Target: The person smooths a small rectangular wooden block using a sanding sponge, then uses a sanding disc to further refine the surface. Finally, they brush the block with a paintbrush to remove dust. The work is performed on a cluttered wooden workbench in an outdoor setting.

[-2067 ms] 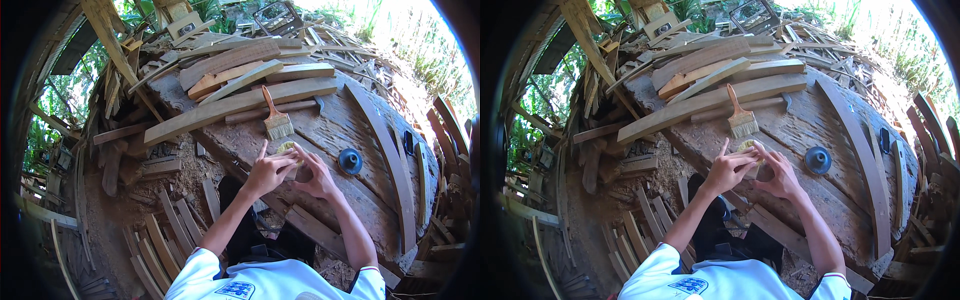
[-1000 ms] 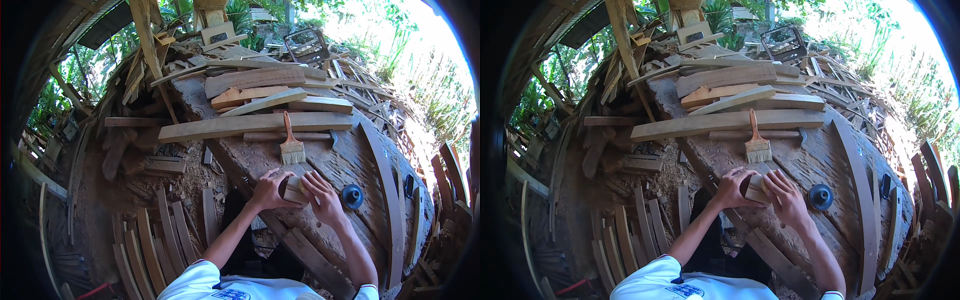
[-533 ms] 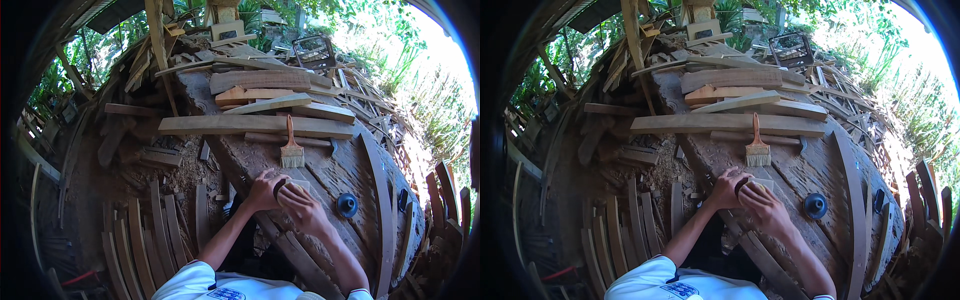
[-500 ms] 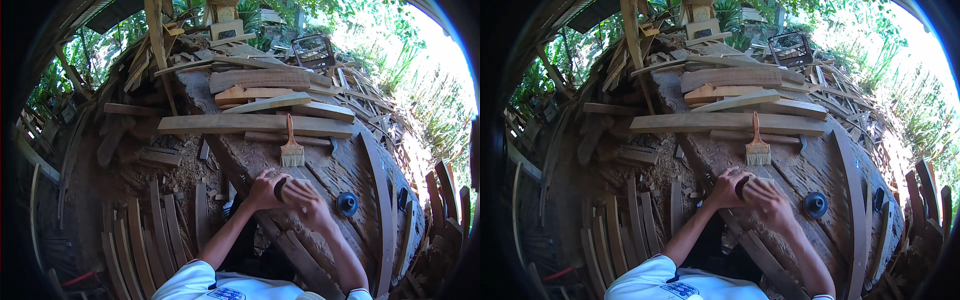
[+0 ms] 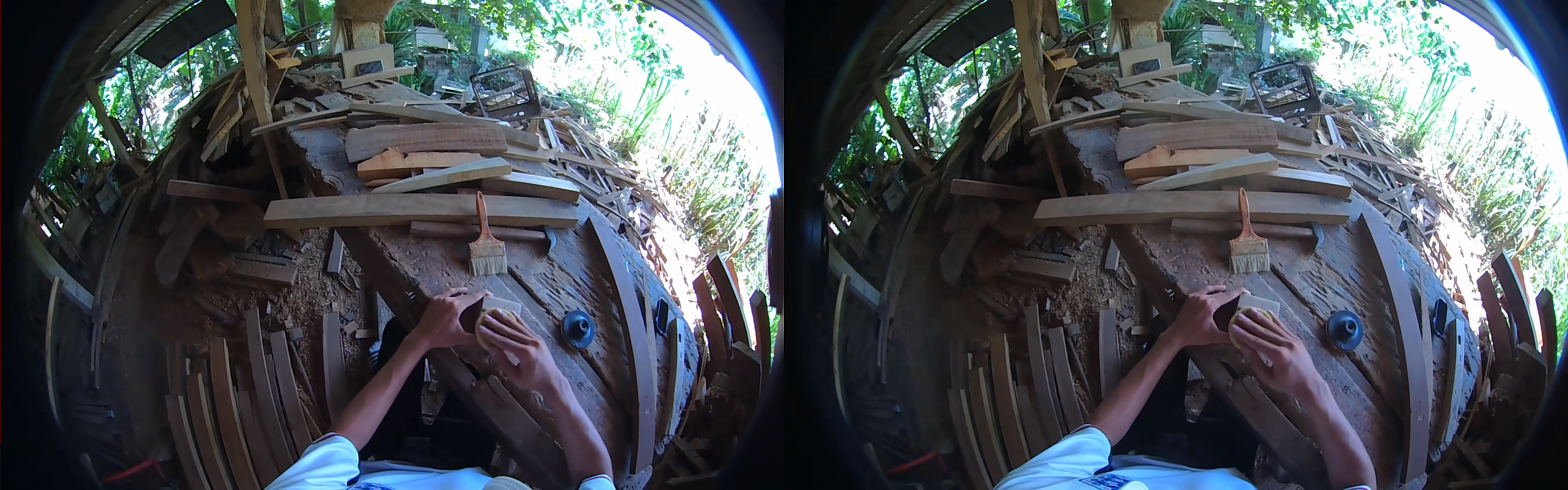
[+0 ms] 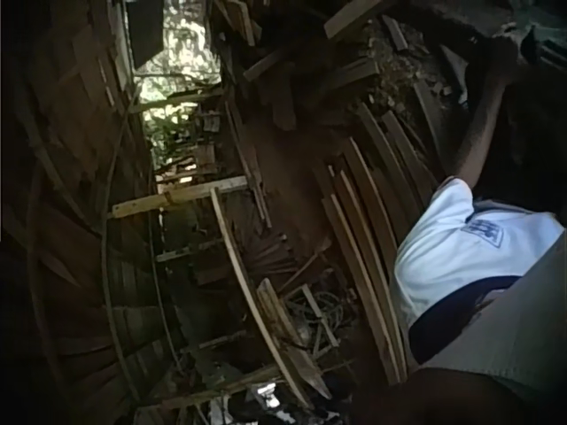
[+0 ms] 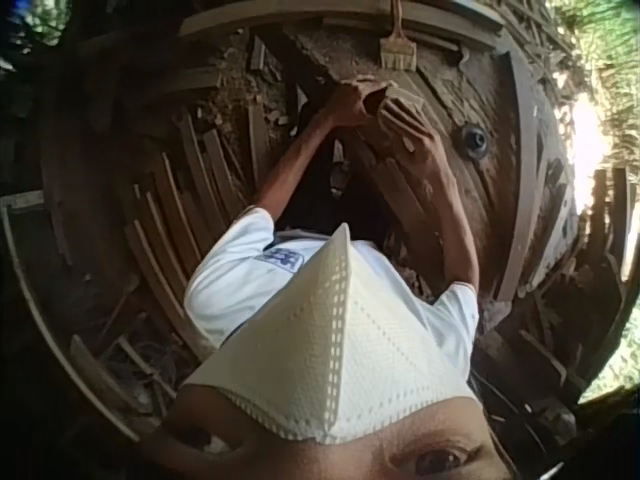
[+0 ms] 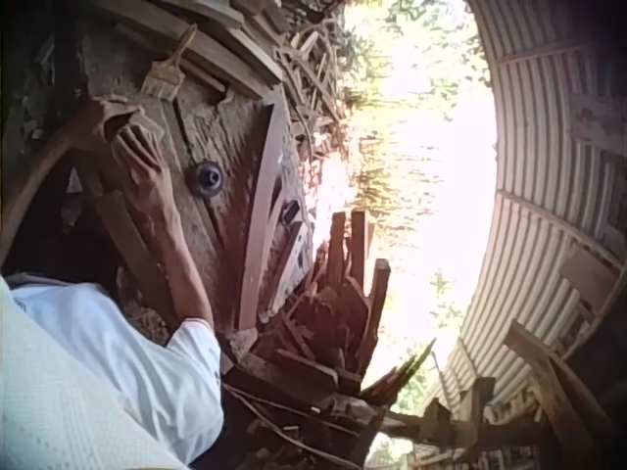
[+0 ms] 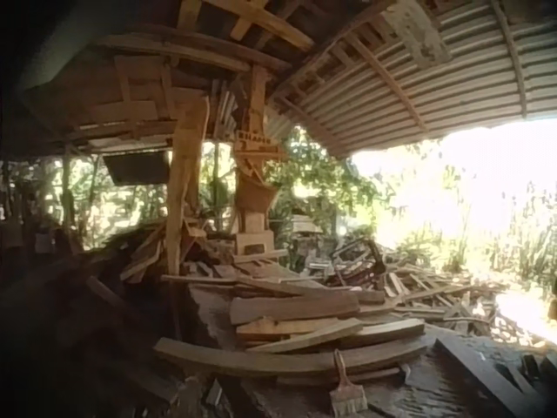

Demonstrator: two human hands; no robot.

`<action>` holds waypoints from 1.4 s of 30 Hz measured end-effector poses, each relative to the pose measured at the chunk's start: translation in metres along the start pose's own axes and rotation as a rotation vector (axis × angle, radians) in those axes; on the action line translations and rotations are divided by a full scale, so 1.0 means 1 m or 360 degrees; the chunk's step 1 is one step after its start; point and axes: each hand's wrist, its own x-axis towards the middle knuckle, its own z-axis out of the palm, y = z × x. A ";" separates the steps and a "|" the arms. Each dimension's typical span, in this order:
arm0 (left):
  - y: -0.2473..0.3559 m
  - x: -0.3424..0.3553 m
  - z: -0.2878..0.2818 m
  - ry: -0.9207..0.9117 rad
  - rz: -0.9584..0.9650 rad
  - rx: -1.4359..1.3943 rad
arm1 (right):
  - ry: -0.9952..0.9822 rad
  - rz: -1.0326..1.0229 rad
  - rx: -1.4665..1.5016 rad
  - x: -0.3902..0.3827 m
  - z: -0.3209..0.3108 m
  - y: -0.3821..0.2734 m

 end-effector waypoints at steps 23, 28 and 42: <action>-0.003 -0.003 -0.007 0.0077 0.0131 -0.0043 | 0.0322 0.0324 -0.0052 -0.011 0.022 0.011; 0.008 0.000 -0.013 0.0043 0.0065 -0.0050 | 0.0242 0.0234 -0.0044 -0.011 0.009 0.017; 0.000 -0.003 -0.002 0.0245 -0.0077 0.0000 | 0.0001 -0.0068 -0.0114 -0.006 0.013 -0.004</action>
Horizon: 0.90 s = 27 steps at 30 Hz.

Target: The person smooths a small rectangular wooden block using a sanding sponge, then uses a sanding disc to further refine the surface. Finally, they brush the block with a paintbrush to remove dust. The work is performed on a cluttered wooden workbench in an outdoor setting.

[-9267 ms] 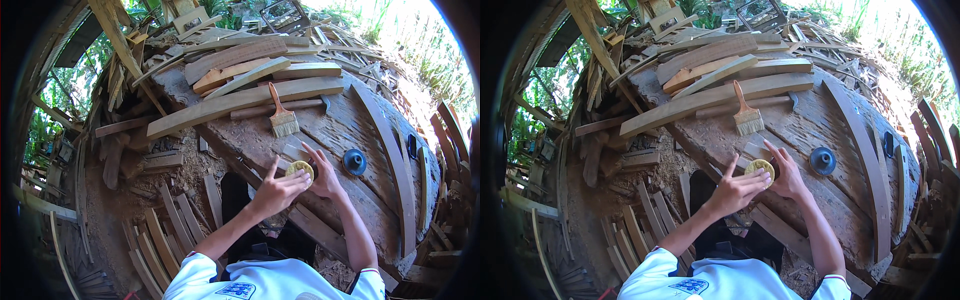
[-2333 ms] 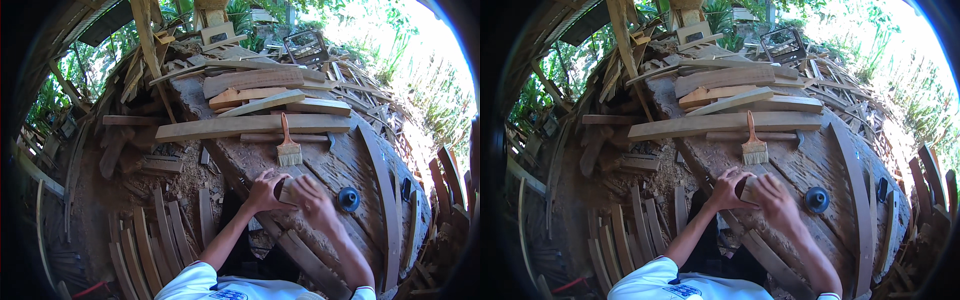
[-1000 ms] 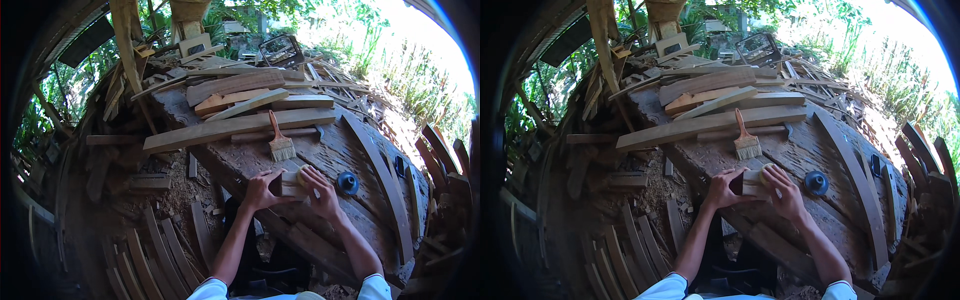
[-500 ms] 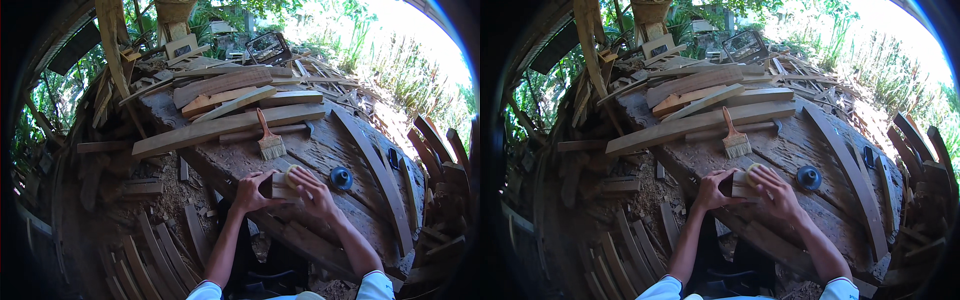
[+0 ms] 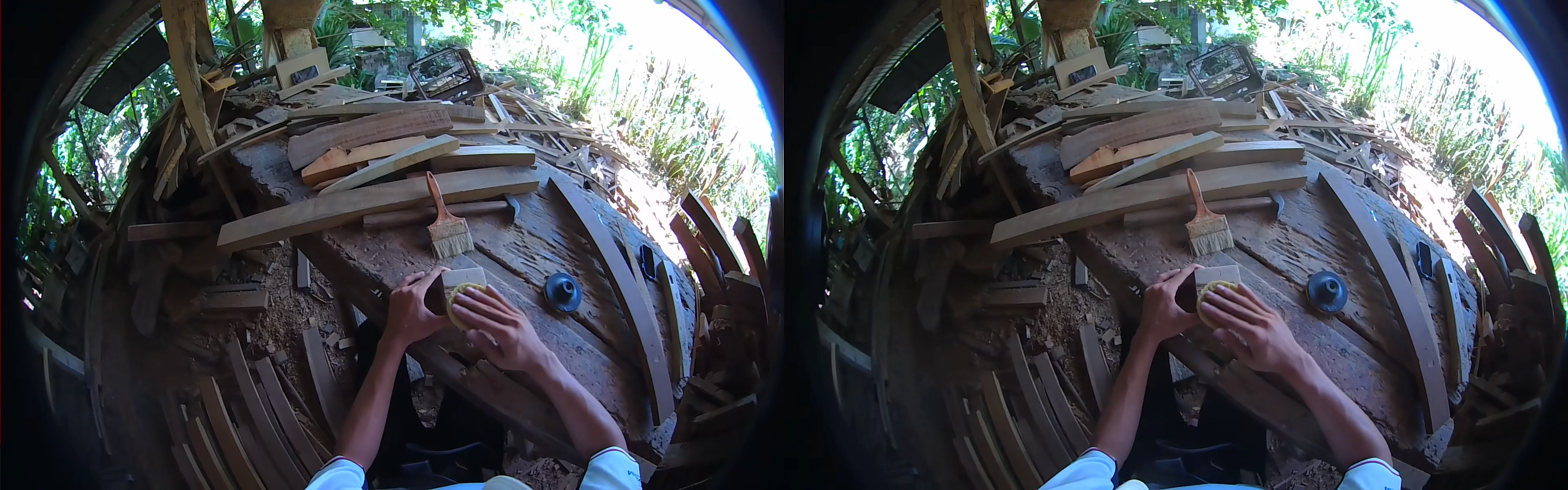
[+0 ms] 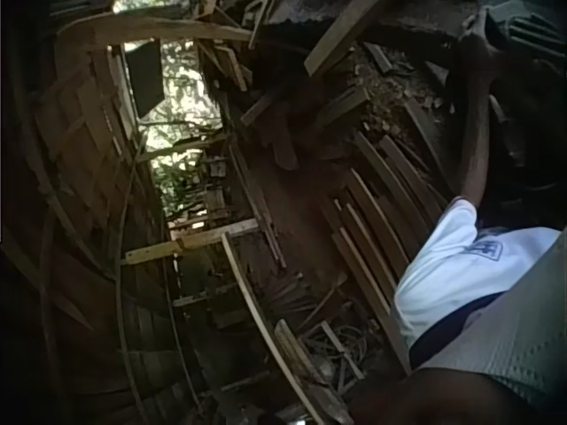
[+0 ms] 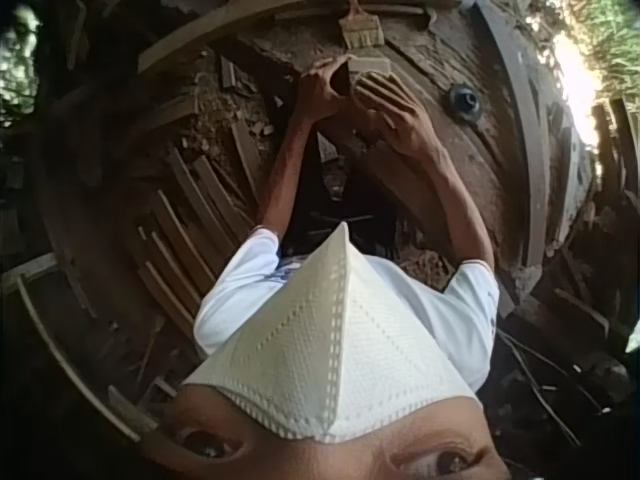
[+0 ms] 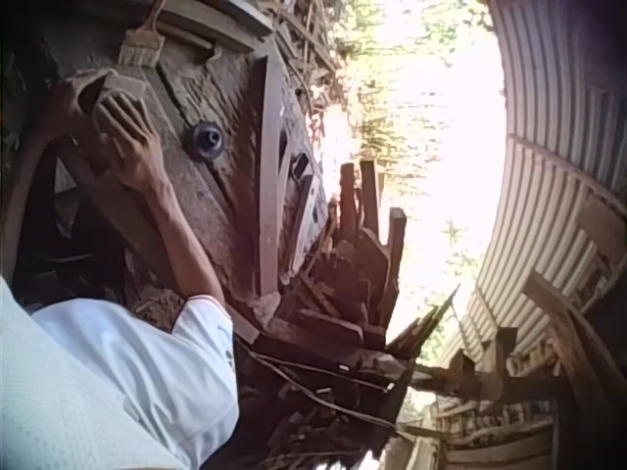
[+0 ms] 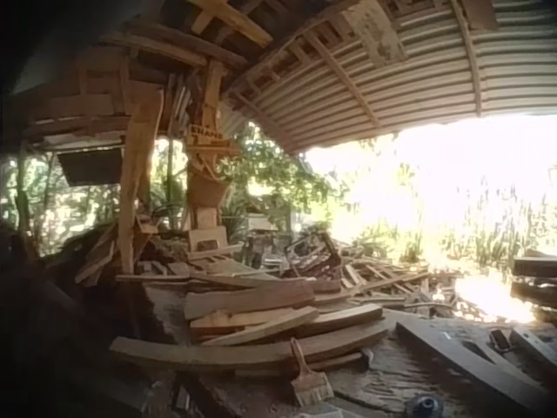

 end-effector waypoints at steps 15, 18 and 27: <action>0.007 0.001 -0.006 -0.0223 0.0381 0.0134 | 0.0241 0.0293 0.0109 -0.004 -0.001 0.022; 0.004 0.001 -0.009 -0.0327 0.0340 -0.0009 | 0.0129 0.0128 0.0136 -0.002 0.000 0.009; 0.001 0.002 -0.007 -0.0308 0.0440 -0.0054 | 0.0035 0.0127 0.0102 0.008 0.000 -0.002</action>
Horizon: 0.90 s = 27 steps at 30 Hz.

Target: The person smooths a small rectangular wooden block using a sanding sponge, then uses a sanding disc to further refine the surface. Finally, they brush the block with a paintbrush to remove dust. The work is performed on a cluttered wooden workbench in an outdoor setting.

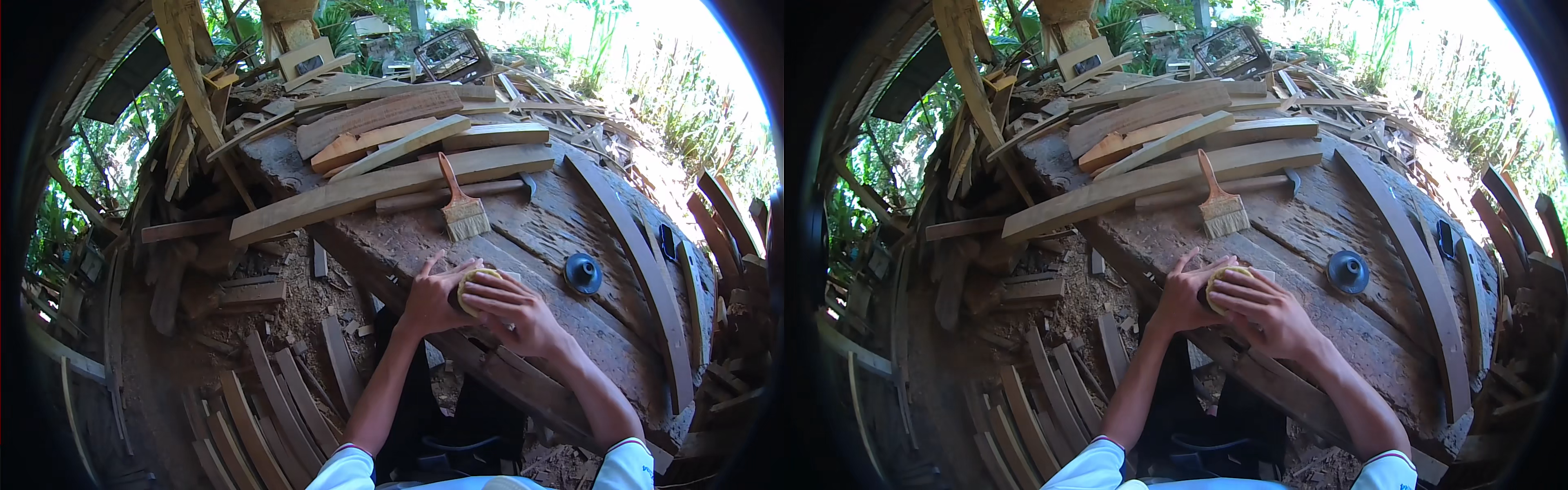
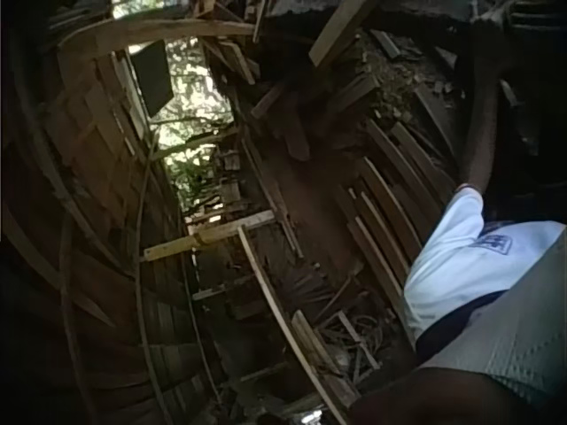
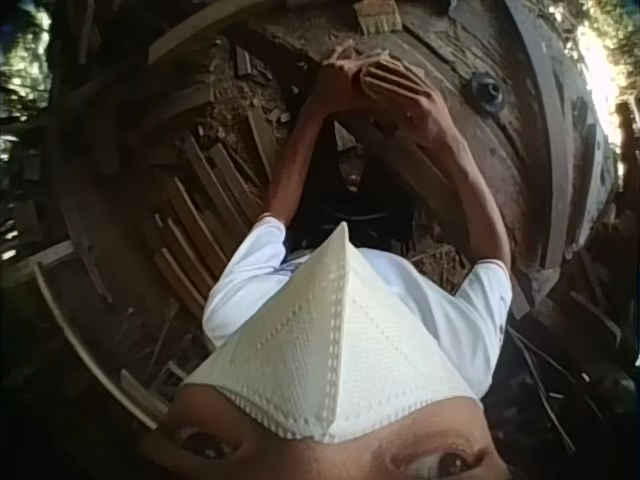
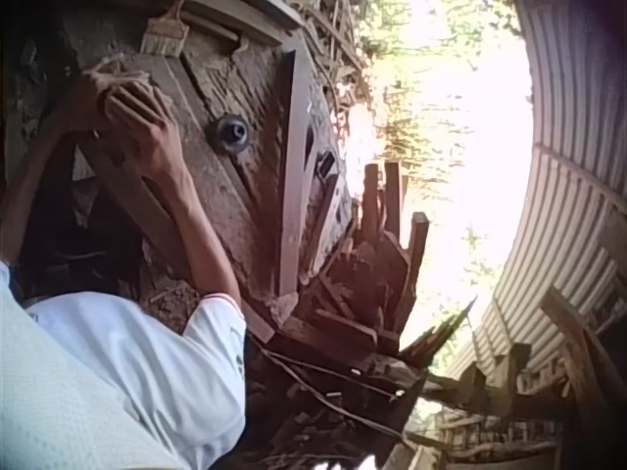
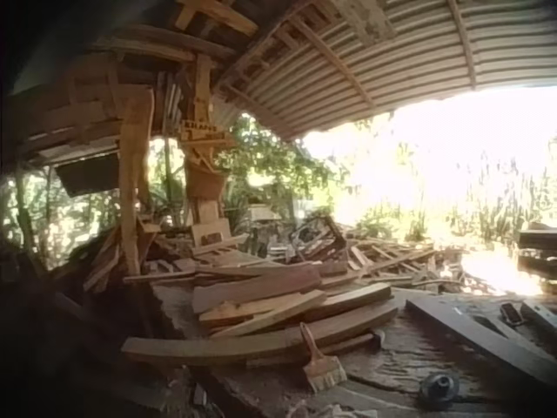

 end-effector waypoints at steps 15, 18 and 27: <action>0.006 0.001 -0.003 0.0045 -0.0054 -0.0019 | 0.0076 0.0064 -0.0114 -0.004 0.001 0.002; 0.001 0.000 0.001 0.0059 -0.0094 -0.0007 | -0.0124 -0.0072 -0.0183 -0.005 -0.002 0.000; 0.001 0.000 0.002 0.0154 -0.0161 0.0047 | -0.0038 0.0043 -0.0253 -0.008 0.006 0.009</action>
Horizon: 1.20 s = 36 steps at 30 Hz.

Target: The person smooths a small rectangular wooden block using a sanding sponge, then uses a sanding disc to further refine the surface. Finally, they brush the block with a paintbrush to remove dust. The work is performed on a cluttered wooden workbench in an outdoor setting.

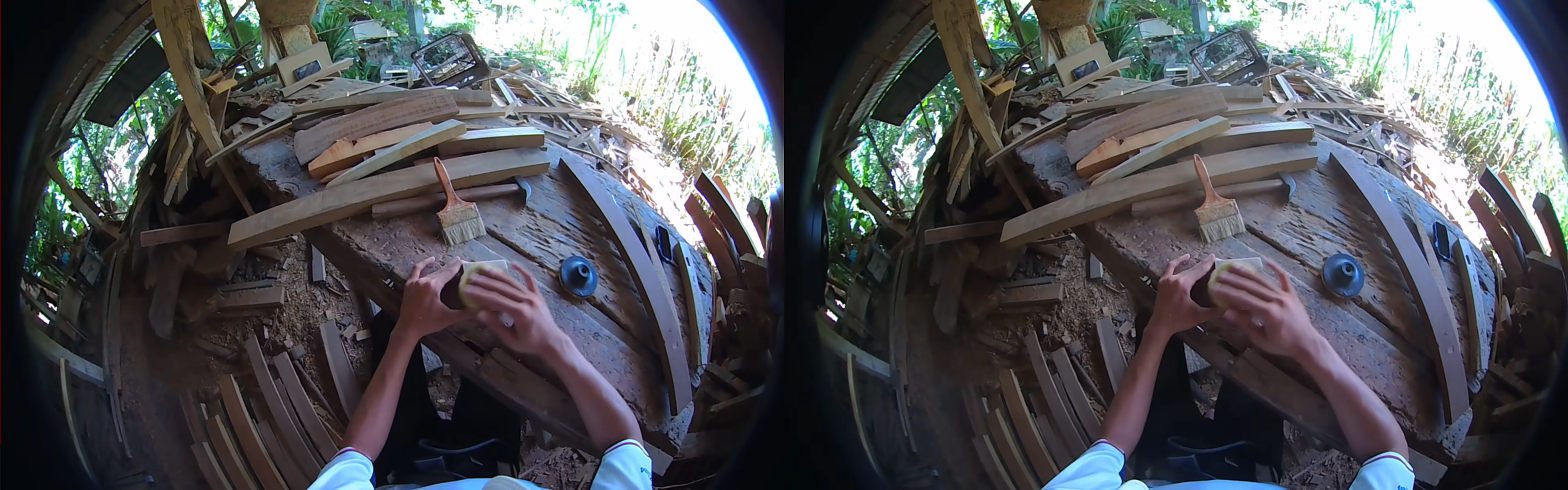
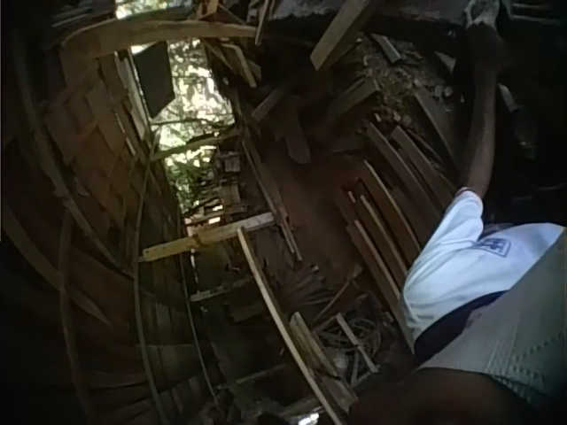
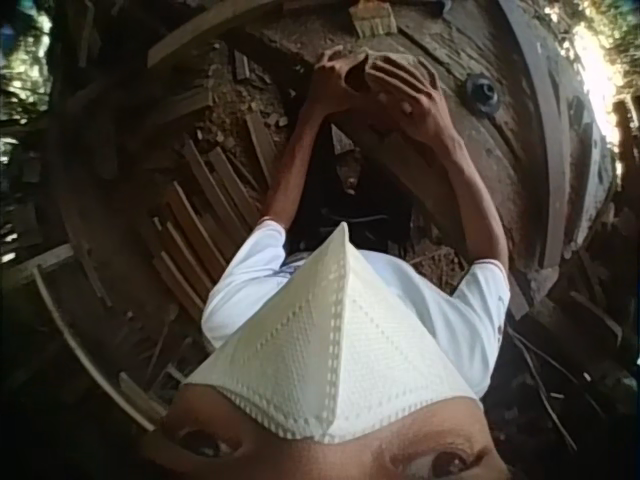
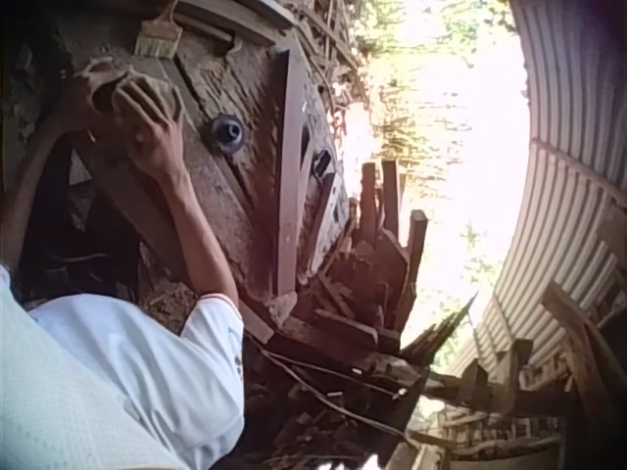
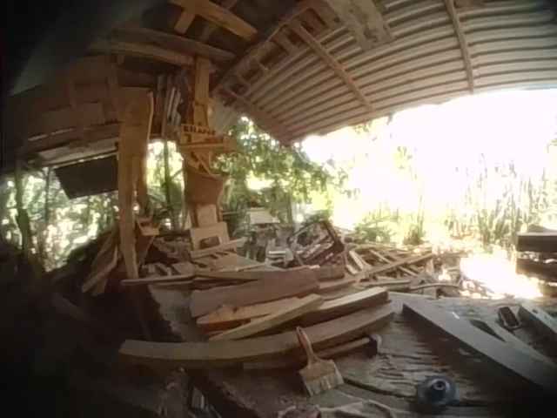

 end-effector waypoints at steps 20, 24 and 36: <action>0.003 -0.004 -0.003 0.0109 -0.0147 0.0129 | 0.0207 0.0235 -0.0083 0.001 0.005 0.002; -0.002 0.001 0.004 0.0133 -0.0084 0.0011 | 0.0040 -0.0036 -0.0086 -0.002 0.002 -0.006; 0.011 0.002 0.001 0.0093 -0.0217 0.0102 | 0.0235 0.0157 -0.0023 -0.007 0.005 0.017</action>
